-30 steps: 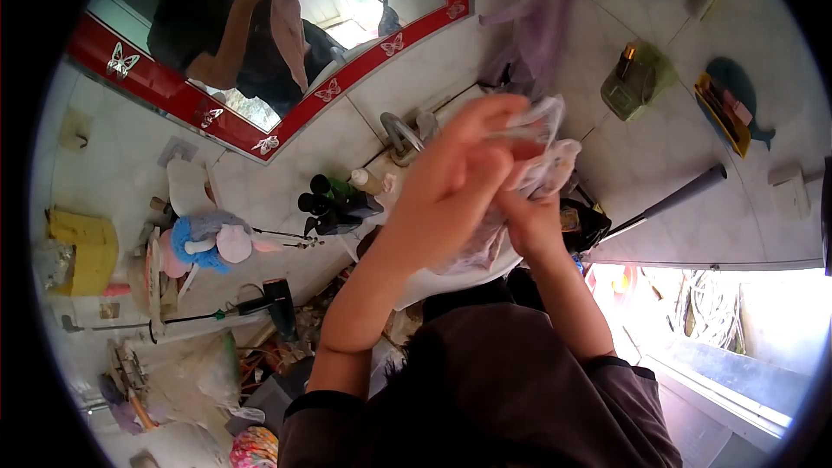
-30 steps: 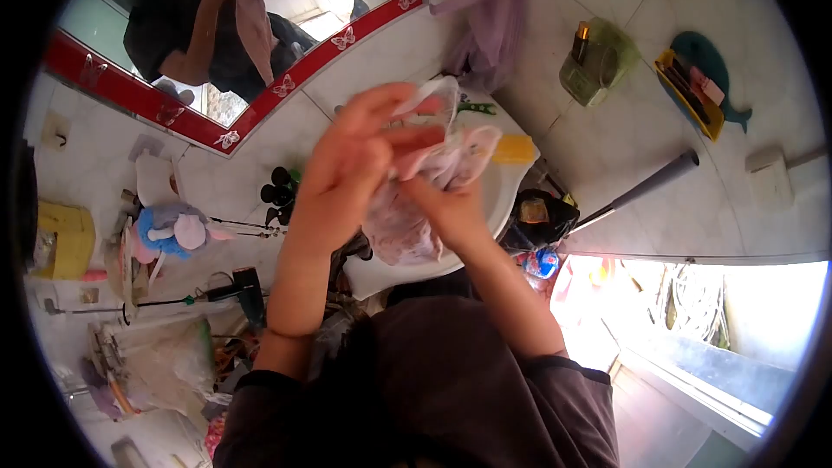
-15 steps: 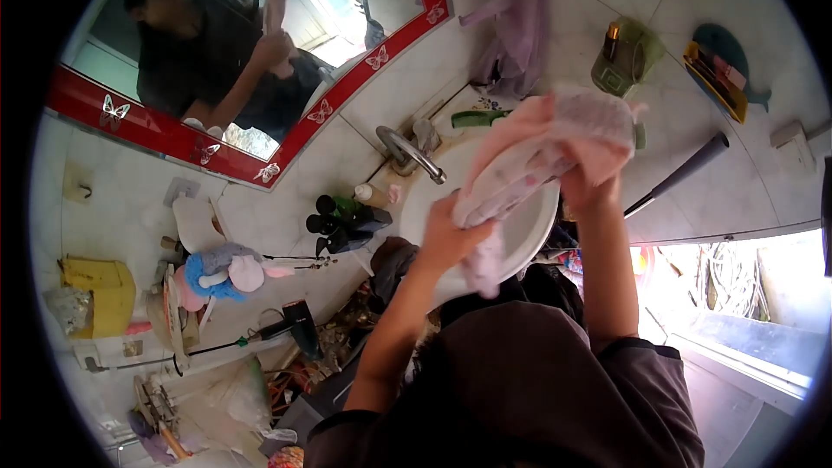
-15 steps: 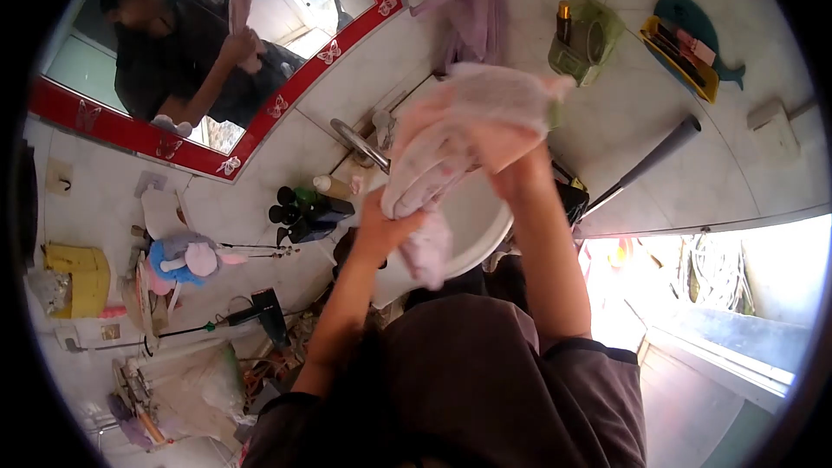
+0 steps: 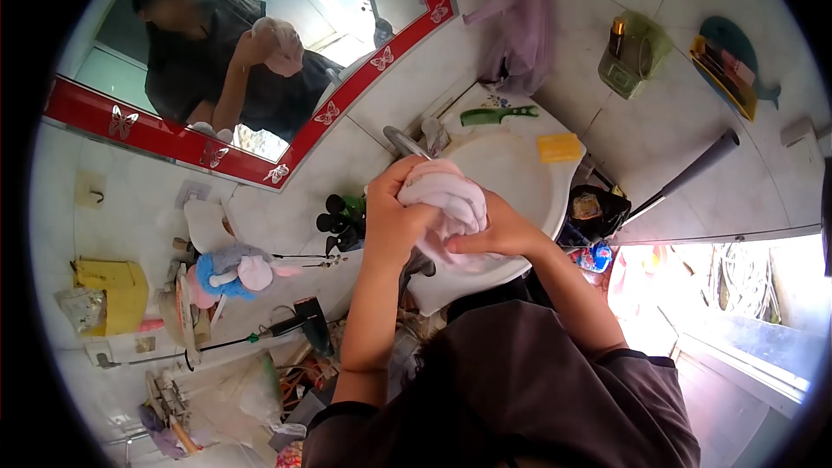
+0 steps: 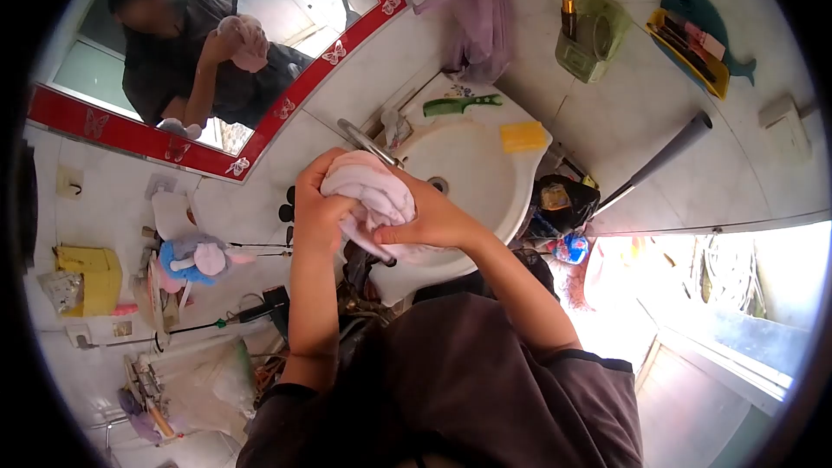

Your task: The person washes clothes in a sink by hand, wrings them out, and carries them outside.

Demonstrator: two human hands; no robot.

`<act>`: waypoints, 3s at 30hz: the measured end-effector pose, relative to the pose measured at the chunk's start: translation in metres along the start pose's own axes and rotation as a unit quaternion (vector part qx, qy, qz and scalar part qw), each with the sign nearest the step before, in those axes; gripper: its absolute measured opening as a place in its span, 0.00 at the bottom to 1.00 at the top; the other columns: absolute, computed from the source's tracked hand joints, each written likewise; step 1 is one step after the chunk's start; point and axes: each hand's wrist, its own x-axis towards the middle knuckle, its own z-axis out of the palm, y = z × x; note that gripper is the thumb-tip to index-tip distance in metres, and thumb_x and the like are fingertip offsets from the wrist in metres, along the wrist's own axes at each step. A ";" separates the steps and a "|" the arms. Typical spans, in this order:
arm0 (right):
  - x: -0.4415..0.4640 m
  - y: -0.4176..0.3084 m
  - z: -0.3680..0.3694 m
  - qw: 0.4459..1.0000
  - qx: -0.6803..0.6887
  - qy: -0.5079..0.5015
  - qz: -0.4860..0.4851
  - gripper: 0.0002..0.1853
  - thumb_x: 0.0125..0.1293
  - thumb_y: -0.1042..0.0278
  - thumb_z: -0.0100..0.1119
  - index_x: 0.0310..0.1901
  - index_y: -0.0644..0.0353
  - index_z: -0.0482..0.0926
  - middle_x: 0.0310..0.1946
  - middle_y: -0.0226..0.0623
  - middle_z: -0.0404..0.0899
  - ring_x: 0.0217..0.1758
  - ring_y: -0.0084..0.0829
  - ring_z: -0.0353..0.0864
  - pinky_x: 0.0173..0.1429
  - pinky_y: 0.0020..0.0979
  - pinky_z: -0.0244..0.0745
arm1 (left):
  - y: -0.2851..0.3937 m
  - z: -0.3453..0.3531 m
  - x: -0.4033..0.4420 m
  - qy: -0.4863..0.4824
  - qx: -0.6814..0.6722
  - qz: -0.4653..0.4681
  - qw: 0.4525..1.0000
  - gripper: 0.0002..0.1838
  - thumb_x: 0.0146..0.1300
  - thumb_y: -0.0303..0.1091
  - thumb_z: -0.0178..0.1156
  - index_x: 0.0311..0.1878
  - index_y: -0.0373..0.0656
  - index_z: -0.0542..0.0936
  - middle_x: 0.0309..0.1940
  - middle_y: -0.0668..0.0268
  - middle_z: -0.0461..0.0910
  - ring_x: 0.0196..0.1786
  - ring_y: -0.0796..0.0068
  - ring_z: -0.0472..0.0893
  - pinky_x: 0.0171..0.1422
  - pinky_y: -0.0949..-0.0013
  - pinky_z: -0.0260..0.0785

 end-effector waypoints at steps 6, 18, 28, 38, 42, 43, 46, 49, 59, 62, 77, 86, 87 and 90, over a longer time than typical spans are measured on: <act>-0.007 0.003 -0.015 0.990 0.072 0.055 0.111 0.29 0.49 0.64 0.64 0.52 0.67 0.66 0.45 0.38 0.72 0.47 0.24 0.70 0.52 0.24 0.65 | 0.007 -0.010 0.002 0.033 -0.238 -0.205 0.949 0.22 0.43 0.21 0.54 0.47 0.34 0.71 0.38 0.62 0.75 0.41 0.72 0.75 0.47 0.74 0.67; -0.040 0.018 0.022 0.914 0.380 0.077 0.120 0.39 0.51 0.49 0.61 0.58 0.62 0.54 0.40 0.35 0.72 0.37 0.23 0.75 0.41 0.24 0.72 | -0.034 0.036 0.013 0.133 -0.315 -0.121 0.932 0.16 0.46 0.23 0.54 0.42 0.34 0.71 0.34 0.62 0.75 0.35 0.73 0.75 0.42 0.73 0.68; -0.037 0.010 0.025 0.924 0.257 0.024 0.283 0.30 0.42 0.69 0.70 0.48 0.62 0.66 0.36 0.35 0.74 0.33 0.26 0.75 0.35 0.25 0.72 | -0.068 0.015 0.013 -0.048 -0.019 -0.157 0.986 0.19 0.50 0.32 0.59 0.45 0.33 0.70 0.37 0.63 0.74 0.37 0.77 0.74 0.41 0.75 0.66; -0.030 -0.012 0.038 0.631 0.750 -0.135 0.146 0.26 0.46 0.70 0.64 0.47 0.55 0.62 0.23 0.27 0.63 0.20 0.20 0.62 0.21 0.19 0.57 | -0.090 0.013 -0.043 0.178 0.347 0.258 0.884 0.16 0.57 0.42 0.53 0.44 0.41 0.71 0.34 0.64 0.74 0.35 0.71 0.74 0.41 0.73 0.65; -0.023 -0.005 0.072 0.548 0.815 -0.176 0.070 0.23 0.47 0.69 0.63 0.43 0.54 0.61 0.23 0.27 0.62 0.20 0.20 0.61 0.21 0.20 0.57 | -0.042 0.134 -0.042 0.522 0.401 -0.047 0.752 0.13 0.56 0.42 0.53 0.39 0.46 0.70 0.33 0.68 0.68 0.37 0.69 0.73 0.46 0.66 0.67; -0.024 -0.001 0.080 0.520 0.830 -0.195 0.056 0.23 0.46 0.68 0.63 0.42 0.53 0.61 0.23 0.27 0.62 0.20 0.20 0.61 0.21 0.20 0.57 | -0.044 0.133 -0.041 0.519 0.355 0.057 0.776 0.12 0.55 0.40 0.55 0.39 0.46 0.70 0.34 0.68 0.67 0.37 0.69 0.73 0.47 0.66 0.67; -0.020 0.002 0.080 0.484 0.840 -0.241 0.040 0.23 0.46 0.67 0.64 0.41 0.53 0.60 0.23 0.27 0.62 0.20 0.20 0.60 0.21 0.20 0.56 | -0.057 0.088 -0.003 0.371 0.239 0.415 0.796 0.12 0.53 0.37 0.58 0.39 0.47 0.70 0.35 0.69 0.66 0.38 0.69 0.73 0.48 0.65 0.68; -0.021 -0.003 0.063 0.462 0.825 -0.324 0.032 0.23 0.45 0.68 0.64 0.40 0.54 0.60 0.23 0.28 0.62 0.19 0.20 0.60 0.20 0.21 0.56 | -0.058 0.063 0.018 0.288 0.231 0.511 0.776 0.13 0.50 0.33 0.60 0.40 0.48 0.71 0.36 0.70 0.64 0.38 0.70 0.73 0.50 0.65 0.69; -0.030 -0.022 -0.054 0.839 0.331 -0.152 0.404 0.21 0.39 0.77 0.65 0.38 0.62 0.68 0.23 0.34 0.70 0.22 0.23 0.71 0.23 0.20 0.67 | -0.048 0.038 0.029 -0.167 0.382 0.320 0.851 0.16 0.41 0.21 0.56 0.39 0.41 0.73 0.32 0.65 0.78 0.35 0.64 0.78 0.39 0.71 0.71; -0.017 -0.019 -0.065 0.846 0.072 -0.172 0.500 0.15 0.37 0.76 0.63 0.31 0.63 0.72 0.21 0.34 0.72 0.23 0.23 0.73 0.23 0.23 0.67 | -0.063 0.036 0.027 -0.299 0.427 0.085 0.849 0.18 0.39 0.24 0.59 0.39 0.35 0.73 0.29 0.63 0.78 0.35 0.65 0.78 0.38 0.71 0.70; 0.063 0.020 -0.093 0.669 -0.645 -0.369 -0.004 0.19 0.48 0.69 0.53 0.45 0.53 0.67 0.21 0.36 0.75 0.24 0.40 0.77 0.22 0.37 0.67 | -0.133 0.041 0.019 -0.330 -0.483 -0.536 0.609 0.06 0.39 0.23 0.47 0.22 0.46 0.63 0.14 0.67 0.61 0.14 0.80 0.59 0.15 0.79 0.52; 0.039 0.096 -0.094 0.833 -0.491 -0.159 -0.199 0.13 0.48 0.68 0.54 0.37 0.54 0.68 0.20 0.33 0.73 0.22 0.37 0.76 0.19 0.35 0.66 | -0.147 0.091 0.008 -0.169 -0.837 -0.311 0.417 0.07 0.41 0.20 0.46 0.19 0.45 0.62 0.12 0.70 0.59 0.12 0.82 0.59 0.12 0.82 0.52; 0.033 0.118 -0.078 0.886 -0.434 0.053 -0.157 0.12 0.48 0.70 0.56 0.35 0.55 0.68 0.21 0.34 0.73 0.22 0.37 0.75 0.21 0.33 0.68 | -0.148 0.098 0.015 -0.168 -0.903 -0.202 0.339 0.08 0.41 0.19 0.46 0.18 0.44 0.61 0.12 0.70 0.58 0.12 0.82 0.59 0.12 0.82 0.53; 0.022 0.143 -0.059 0.889 -0.336 0.307 -0.057 0.12 0.47 0.74 0.60 0.33 0.57 0.68 0.22 0.36 0.74 0.23 0.38 0.75 0.24 0.30 0.70 | -0.154 0.112 0.025 -0.099 -0.946 -0.174 0.255 0.10 0.38 0.15 0.44 0.16 0.44 0.61 0.10 0.69 0.61 0.08 0.82 0.61 0.13 0.82 0.58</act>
